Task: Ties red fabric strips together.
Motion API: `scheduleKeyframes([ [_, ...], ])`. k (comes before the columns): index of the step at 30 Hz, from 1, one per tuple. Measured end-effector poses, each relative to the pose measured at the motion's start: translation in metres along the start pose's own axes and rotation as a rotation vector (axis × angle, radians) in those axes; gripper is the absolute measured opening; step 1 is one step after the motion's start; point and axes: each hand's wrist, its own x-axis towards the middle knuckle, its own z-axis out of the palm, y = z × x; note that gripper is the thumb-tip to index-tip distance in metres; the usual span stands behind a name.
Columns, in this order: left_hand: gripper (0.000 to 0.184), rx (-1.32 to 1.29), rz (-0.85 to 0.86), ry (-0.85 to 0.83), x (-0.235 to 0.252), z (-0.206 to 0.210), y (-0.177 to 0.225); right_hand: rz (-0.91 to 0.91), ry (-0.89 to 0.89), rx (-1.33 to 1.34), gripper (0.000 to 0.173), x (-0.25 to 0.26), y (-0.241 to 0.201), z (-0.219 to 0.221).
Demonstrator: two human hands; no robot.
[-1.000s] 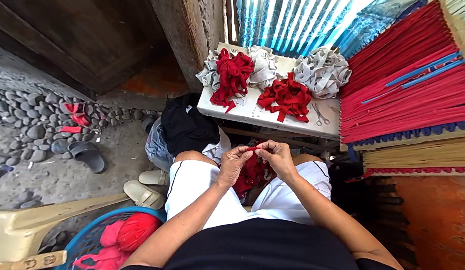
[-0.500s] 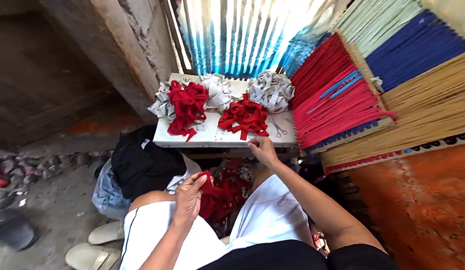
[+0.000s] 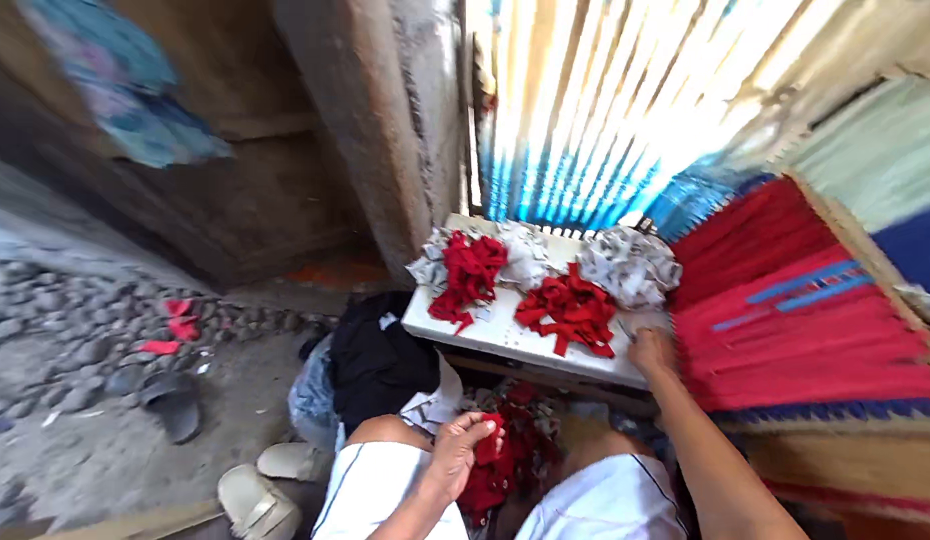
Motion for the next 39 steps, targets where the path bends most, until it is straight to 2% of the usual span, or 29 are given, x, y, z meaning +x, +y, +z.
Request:
scheduleKeyframes([
  [5,0.007,0.021,-0.024,-0.006,0.005,-0.003,-0.001,0.072,-0.077,0.053,0.049,0.016,-0.011,-0.009],
  [11,0.007,0.004,-0.026,-0.011,0.001,-0.002,0.003,0.094,-0.21,-0.019,0.043,0.006,-0.013,-0.015],
  [15,0.007,-0.008,0.013,-0.017,-0.001,-0.002,0.004,0.084,-0.213,0.195,0.035,0.001,0.006,-0.002],
  [19,0.008,0.045,0.105,-0.04,-0.003,-0.002,0.005,-0.045,-0.16,0.734,0.02,-0.046,-0.005,-0.014],
  [21,0.008,0.042,0.15,-0.048,-0.003,-0.001,0.007,-0.17,-0.229,0.975,0.024,-0.083,-0.027,-0.022],
  [23,0.009,0.029,0.179,-0.047,-0.004,-0.001,0.008,-0.264,-0.372,1.106,0.031,-0.123,-0.051,-0.019],
  [26,0.01,-0.008,0.203,-0.052,-0.005,0.0,0.011,-0.309,-0.568,1.145,0.032,-0.174,-0.083,-0.001],
  [29,0.009,-0.094,0.153,-0.035,-0.007,-0.002,0.014,-0.256,-0.722,1.115,0.04,-0.214,-0.104,0.012],
  [33,0.007,-0.165,0.147,-0.015,-0.007,-0.006,0.013,-0.321,-0.944,1.287,0.053,-0.234,-0.11,0.019],
  [36,0.007,-0.15,0.173,-0.015,-0.005,-0.008,0.014,-0.37,-0.989,1.325,0.06,-0.238,-0.11,0.02],
  [39,0.007,-0.163,0.167,-0.006,-0.003,-0.008,0.015,-0.431,-0.895,1.266,0.058,-0.245,-0.111,0.025],
])
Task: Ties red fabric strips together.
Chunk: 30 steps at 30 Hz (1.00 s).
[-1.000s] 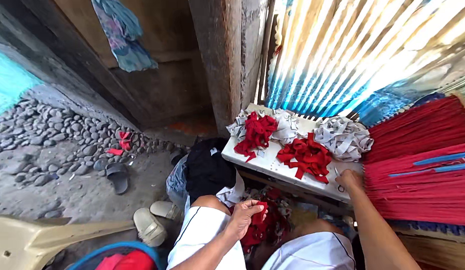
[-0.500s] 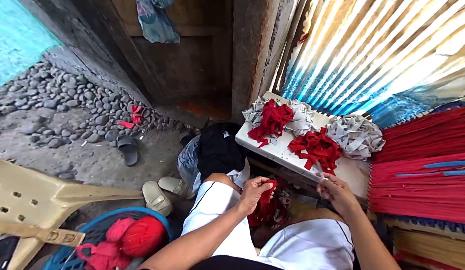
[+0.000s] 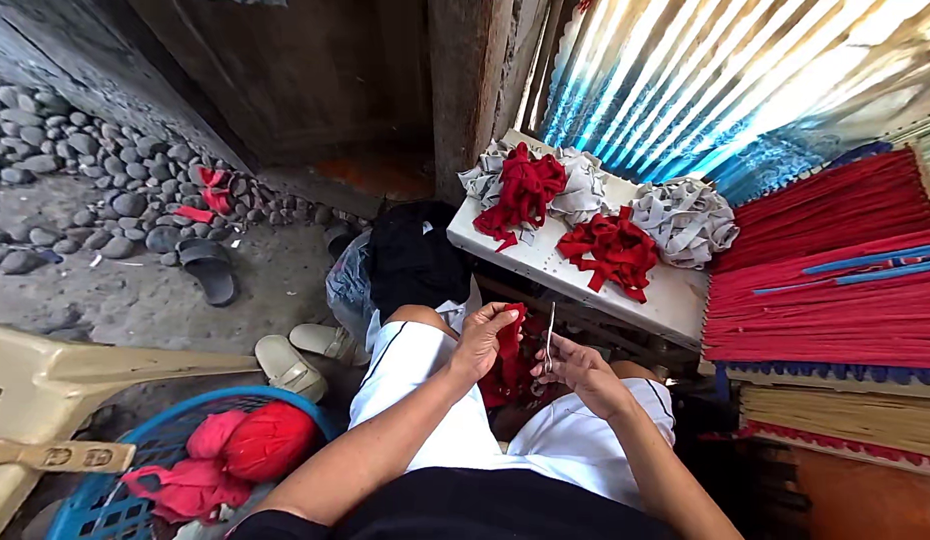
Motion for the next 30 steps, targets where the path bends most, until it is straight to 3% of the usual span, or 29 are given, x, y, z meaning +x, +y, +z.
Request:
scheduleKeyframes([
  [5,0.007,-0.055,-0.002,0.01,0.0,0.003,-0.003,-0.101,0.118,-0.167,0.047,-0.002,0.012,0.017],
  [9,0.007,-0.042,0.0,0.007,0.002,0.0,-0.008,-0.137,0.105,-0.248,0.044,0.0,0.018,0.023],
  [30,0.007,-0.025,-0.023,-0.088,-0.002,0.002,-0.012,-0.166,0.102,-0.299,0.039,0.005,0.024,0.034],
])
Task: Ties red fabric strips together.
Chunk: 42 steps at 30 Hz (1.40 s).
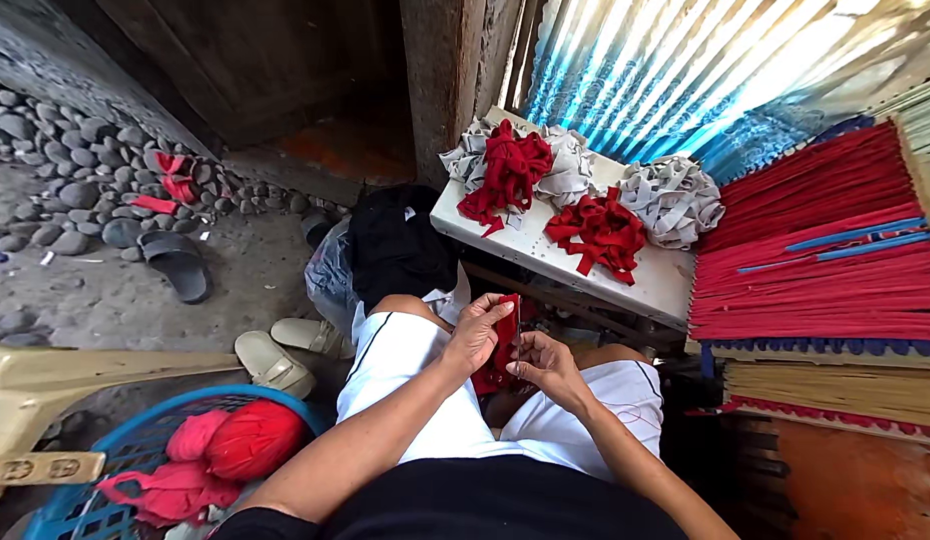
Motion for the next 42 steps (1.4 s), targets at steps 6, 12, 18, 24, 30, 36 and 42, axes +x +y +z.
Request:
scheduleKeyframes([
  [6,0.006,-0.007,-0.018,-0.01,-0.0001,0.0003,-0.0019,-0.005,0.008,-0.018,0.038,0.0014,0.001,-0.0012],
  [12,0.006,-0.019,-0.027,-0.018,-0.0006,0.0017,-0.0018,-0.023,0.011,0.002,0.035,0.0014,0.0028,-0.0013],
  [18,0.006,-0.022,-0.044,-0.017,-0.0013,0.0023,-0.0008,-0.036,-0.003,0.024,0.033,0.0014,0.0056,-0.001],
  [24,0.007,-0.029,-0.06,-0.026,-0.0013,0.0038,0.0009,-0.044,0.023,0.061,0.027,-0.0004,0.0066,0.0017],
  [30,0.009,-0.008,-0.065,-0.038,-0.0022,0.003,0.0006,-0.043,-0.011,0.153,0.031,-0.003,0.0036,0.0023],
  [36,0.008,0.002,-0.068,-0.042,-0.0022,0.0029,-0.0002,-0.039,0.0,0.14,0.032,-0.0021,0.0036,0.002],
  [42,0.008,0.005,-0.079,-0.046,-0.0024,0.0027,-0.0006,-0.053,0.011,0.153,0.031,-0.0026,0.0045,0.0034],
])
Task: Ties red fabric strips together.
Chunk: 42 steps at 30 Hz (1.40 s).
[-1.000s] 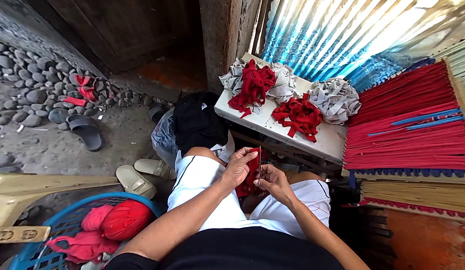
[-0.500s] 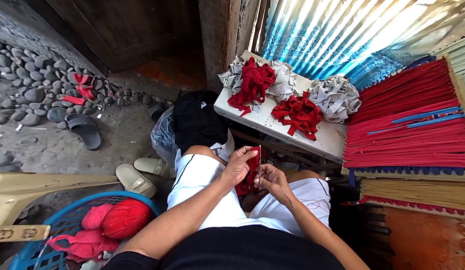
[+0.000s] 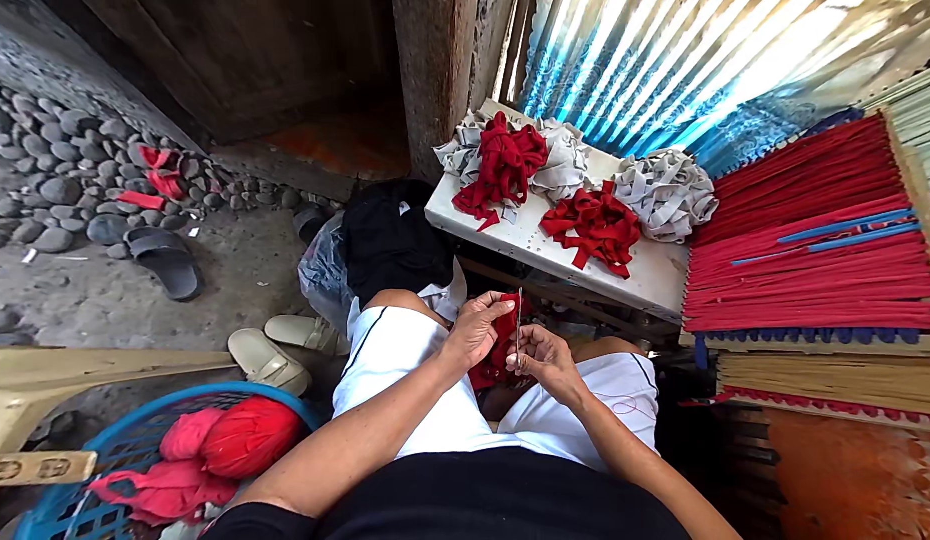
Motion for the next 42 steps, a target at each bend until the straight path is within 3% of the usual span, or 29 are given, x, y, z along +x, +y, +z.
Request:
scheduleKeyframes([
  [29,0.009,0.054,0.004,0.014,0.0,-0.003,0.005,-0.025,0.025,0.027,0.02,-0.001,0.009,-0.005],
  [32,0.008,0.095,0.018,-0.001,0.0,-0.004,0.006,-0.022,0.014,0.024,0.026,-0.003,0.002,-0.015],
  [42,0.009,0.269,0.057,-0.171,-0.004,-0.006,0.008,0.016,-0.155,-0.692,0.043,-0.02,-0.044,-0.069],
])
